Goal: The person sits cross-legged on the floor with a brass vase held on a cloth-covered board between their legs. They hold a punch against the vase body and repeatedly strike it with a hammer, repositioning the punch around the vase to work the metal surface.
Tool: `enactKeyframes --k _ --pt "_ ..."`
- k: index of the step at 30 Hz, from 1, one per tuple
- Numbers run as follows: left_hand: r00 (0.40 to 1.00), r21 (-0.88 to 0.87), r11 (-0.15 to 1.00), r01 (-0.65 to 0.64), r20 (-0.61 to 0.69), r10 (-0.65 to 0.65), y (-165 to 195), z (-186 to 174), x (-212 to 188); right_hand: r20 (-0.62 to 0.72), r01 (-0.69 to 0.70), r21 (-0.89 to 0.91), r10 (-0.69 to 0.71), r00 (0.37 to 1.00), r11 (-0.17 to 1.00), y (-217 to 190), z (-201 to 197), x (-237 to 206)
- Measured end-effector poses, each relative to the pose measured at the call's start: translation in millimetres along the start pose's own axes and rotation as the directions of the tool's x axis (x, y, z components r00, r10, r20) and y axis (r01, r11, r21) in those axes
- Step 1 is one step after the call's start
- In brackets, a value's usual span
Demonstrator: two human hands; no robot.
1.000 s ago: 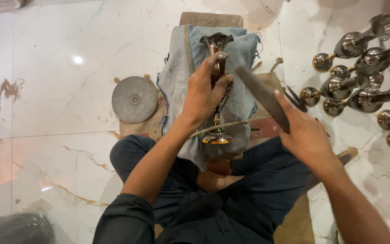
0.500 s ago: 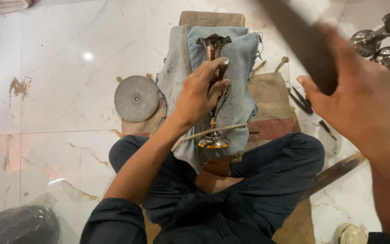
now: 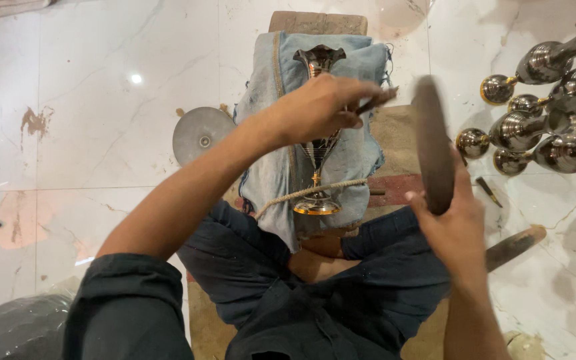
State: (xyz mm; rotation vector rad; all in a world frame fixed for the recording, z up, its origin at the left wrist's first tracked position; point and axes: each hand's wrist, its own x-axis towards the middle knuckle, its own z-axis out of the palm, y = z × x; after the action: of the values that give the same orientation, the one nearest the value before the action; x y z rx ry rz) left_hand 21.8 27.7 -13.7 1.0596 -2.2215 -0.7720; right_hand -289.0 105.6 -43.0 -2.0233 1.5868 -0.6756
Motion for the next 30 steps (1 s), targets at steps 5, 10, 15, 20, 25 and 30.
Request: enactKeyframes --k 5,10,15,20,25,30 --pt "0.985 0.090 0.990 0.112 0.124 -0.123 -2.1 -3.9 10.3 -0.136 -0.061 0.322 0.110 0.985 0.945 20.8 21.4 -14.7" --pt "0.986 0.122 0.992 -0.020 0.168 -0.001 -4.1 -5.4 15.0 -0.103 -0.096 0.729 0.247 0.964 0.678 23.3 18.1 5.7" --pt "0.987 0.094 0.994 0.048 0.148 -0.061 -4.1 -2.2 9.3 -0.023 0.084 -0.007 -0.084 0.996 0.996 3.6 -13.5 36.8" --pt "0.997 -0.005 1.000 0.013 -0.082 -0.013 2.4 -1.7 -10.9 0.012 0.239 -0.244 -0.244 0.970 0.940 -27.2 -52.2 65.2" --pt "0.969 -0.055 0.985 0.161 -0.183 -0.168 5.5 6.6 -23.5 0.180 0.386 -0.510 -0.344 0.922 0.768 -63.4 -76.4 86.5" --pt "0.879 -0.037 0.997 0.064 -0.472 -0.074 4.0 26.5 -36.1 0.357 0.457 -0.750 -0.289 0.888 0.478 -100.0 -92.0 81.8"
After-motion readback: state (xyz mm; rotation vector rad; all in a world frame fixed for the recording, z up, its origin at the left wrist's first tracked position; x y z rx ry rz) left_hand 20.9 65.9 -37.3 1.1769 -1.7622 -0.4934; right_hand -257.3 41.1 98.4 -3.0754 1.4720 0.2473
